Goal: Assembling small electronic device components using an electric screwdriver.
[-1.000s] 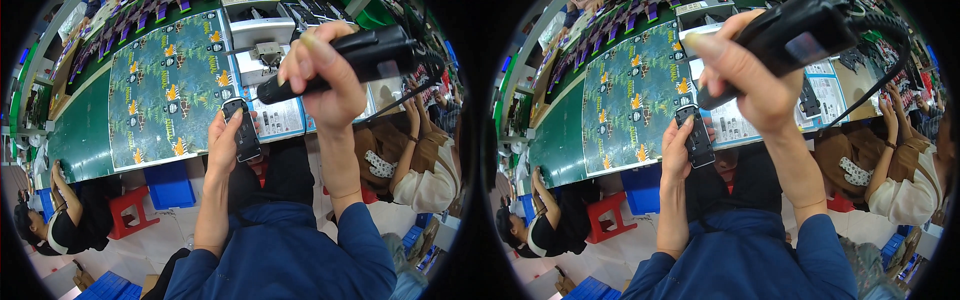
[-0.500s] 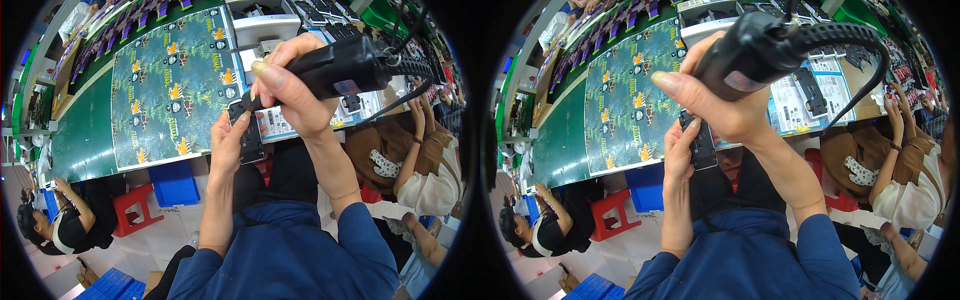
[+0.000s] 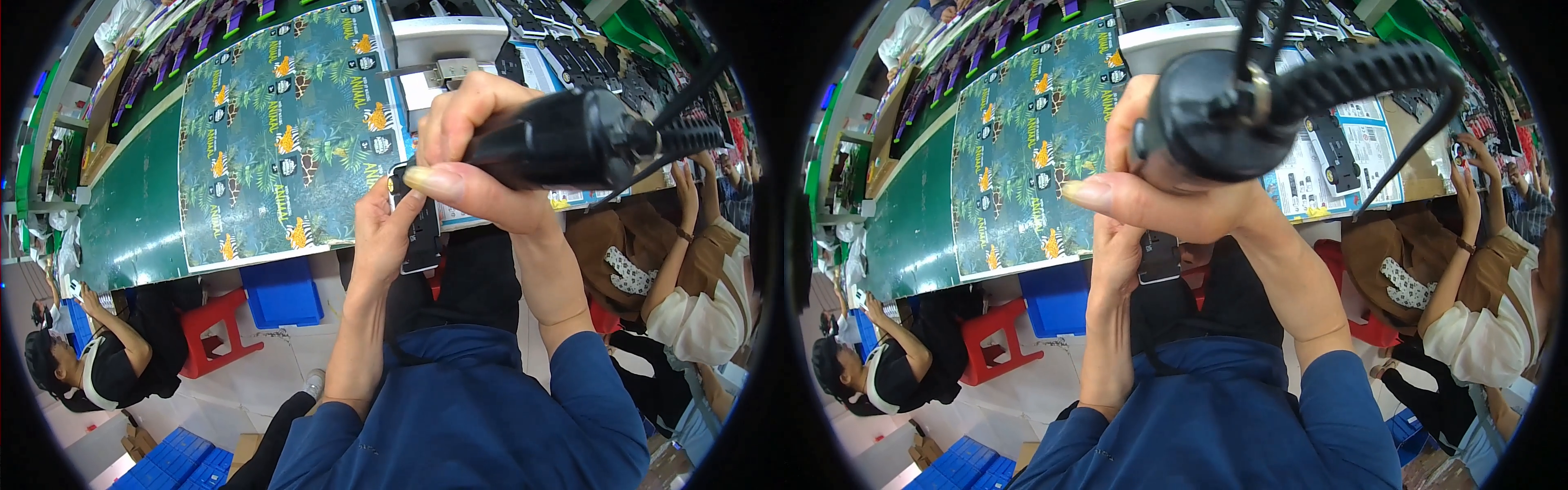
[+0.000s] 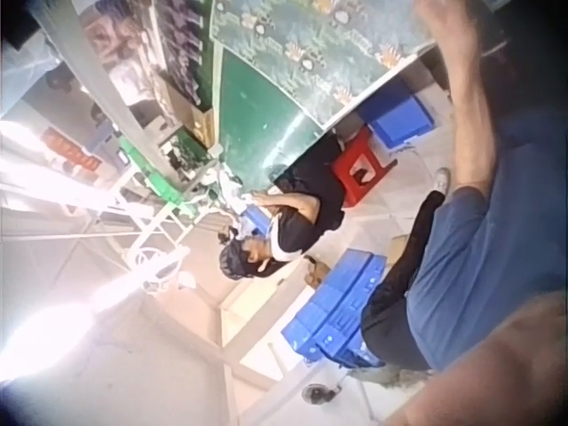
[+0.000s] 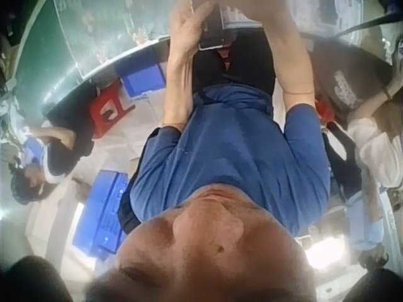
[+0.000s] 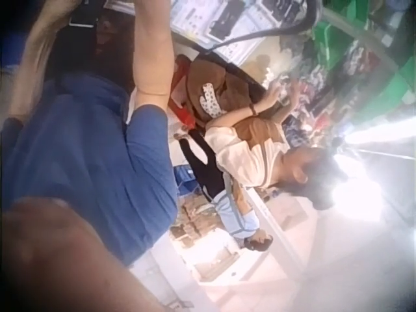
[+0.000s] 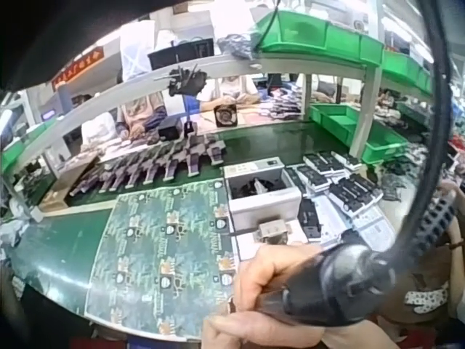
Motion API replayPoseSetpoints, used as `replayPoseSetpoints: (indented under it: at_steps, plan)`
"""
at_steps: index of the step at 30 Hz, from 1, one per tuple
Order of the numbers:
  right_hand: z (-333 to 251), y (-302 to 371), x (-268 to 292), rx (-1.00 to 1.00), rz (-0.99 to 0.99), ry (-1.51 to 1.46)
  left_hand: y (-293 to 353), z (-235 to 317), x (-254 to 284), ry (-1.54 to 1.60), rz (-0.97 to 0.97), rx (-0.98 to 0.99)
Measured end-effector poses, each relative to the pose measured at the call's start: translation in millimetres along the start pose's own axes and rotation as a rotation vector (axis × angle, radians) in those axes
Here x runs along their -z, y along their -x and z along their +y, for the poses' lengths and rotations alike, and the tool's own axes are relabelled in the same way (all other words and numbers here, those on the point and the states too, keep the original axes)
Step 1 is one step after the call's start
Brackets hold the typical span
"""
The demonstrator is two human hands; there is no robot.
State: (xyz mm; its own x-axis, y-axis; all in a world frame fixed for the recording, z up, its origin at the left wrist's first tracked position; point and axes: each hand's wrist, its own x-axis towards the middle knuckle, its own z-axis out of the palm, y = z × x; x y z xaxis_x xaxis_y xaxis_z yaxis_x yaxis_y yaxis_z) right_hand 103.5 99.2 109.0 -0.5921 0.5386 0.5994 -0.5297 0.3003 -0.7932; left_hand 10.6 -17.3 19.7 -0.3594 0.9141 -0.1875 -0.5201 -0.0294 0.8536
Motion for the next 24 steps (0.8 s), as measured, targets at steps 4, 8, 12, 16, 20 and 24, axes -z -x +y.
replayPoseSetpoints:
  at_steps: [4, 8, 12, 16, 20, 24]
  plan:
    - [2, 1, 5, -0.065, 0.032, -0.14, -3, -3, 2, -0.005, -0.012, -0.045]
    - [3, 0, 13, -0.03, -0.074, -0.123, -1, 1, 6, 0.007, -0.029, 0.135]
    - [5, 1, 6, -0.055, 0.016, -0.186, -2, 1, 9, -0.033, -0.049, 0.113]
    - [-2, 1, 11, 0.029, -0.119, 0.133, -5, 3, 6, -0.006, -0.083, 0.078]
    - [-6, 1, 4, 0.116, -0.136, 0.132, -4, 11, -2, -0.054, -0.019, 0.045]
    - [-5, 0, 6, 0.088, -0.116, 0.141, -7, 17, 6, 0.076, -0.115, 0.209]
